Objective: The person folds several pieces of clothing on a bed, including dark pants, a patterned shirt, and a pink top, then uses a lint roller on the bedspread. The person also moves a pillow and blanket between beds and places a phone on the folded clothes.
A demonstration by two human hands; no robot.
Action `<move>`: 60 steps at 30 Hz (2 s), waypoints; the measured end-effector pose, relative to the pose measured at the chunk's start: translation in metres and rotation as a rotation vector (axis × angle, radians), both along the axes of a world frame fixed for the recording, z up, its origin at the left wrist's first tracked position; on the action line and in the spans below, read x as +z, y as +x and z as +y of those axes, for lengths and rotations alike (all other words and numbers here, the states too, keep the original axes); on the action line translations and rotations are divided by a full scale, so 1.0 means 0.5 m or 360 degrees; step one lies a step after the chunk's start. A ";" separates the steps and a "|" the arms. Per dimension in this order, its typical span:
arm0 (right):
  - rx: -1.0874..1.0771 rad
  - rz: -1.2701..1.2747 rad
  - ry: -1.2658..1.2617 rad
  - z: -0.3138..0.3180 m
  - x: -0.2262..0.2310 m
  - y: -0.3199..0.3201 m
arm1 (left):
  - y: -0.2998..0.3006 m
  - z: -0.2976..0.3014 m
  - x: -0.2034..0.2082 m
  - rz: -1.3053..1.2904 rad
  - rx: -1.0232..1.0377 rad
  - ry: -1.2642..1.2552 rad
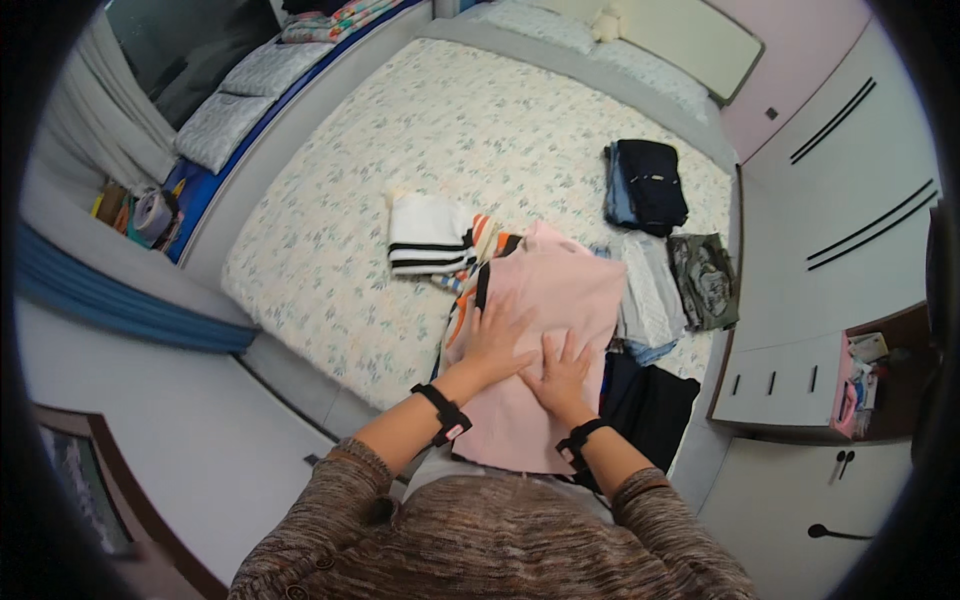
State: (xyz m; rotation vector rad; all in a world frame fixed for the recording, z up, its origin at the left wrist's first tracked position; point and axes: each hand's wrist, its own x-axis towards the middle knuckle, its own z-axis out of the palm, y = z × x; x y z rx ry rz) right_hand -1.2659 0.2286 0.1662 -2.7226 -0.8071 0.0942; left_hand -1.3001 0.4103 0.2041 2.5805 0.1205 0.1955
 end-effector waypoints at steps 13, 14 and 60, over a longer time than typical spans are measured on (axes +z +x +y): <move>-0.0504 0.0073 0.0085 -0.040 0.053 -0.039 | 0.126 0.081 -0.109 0.0464 -0.0131 0.0216; -0.0591 0.0364 0.0003 -0.060 0.047 -0.052 | 0.128 0.077 -0.108 0.0467 -0.0137 0.0195; -0.0505 0.0598 0.0498 -0.065 -0.032 -0.155 | 0.083 0.060 -0.030 0.0342 -0.0450 0.0076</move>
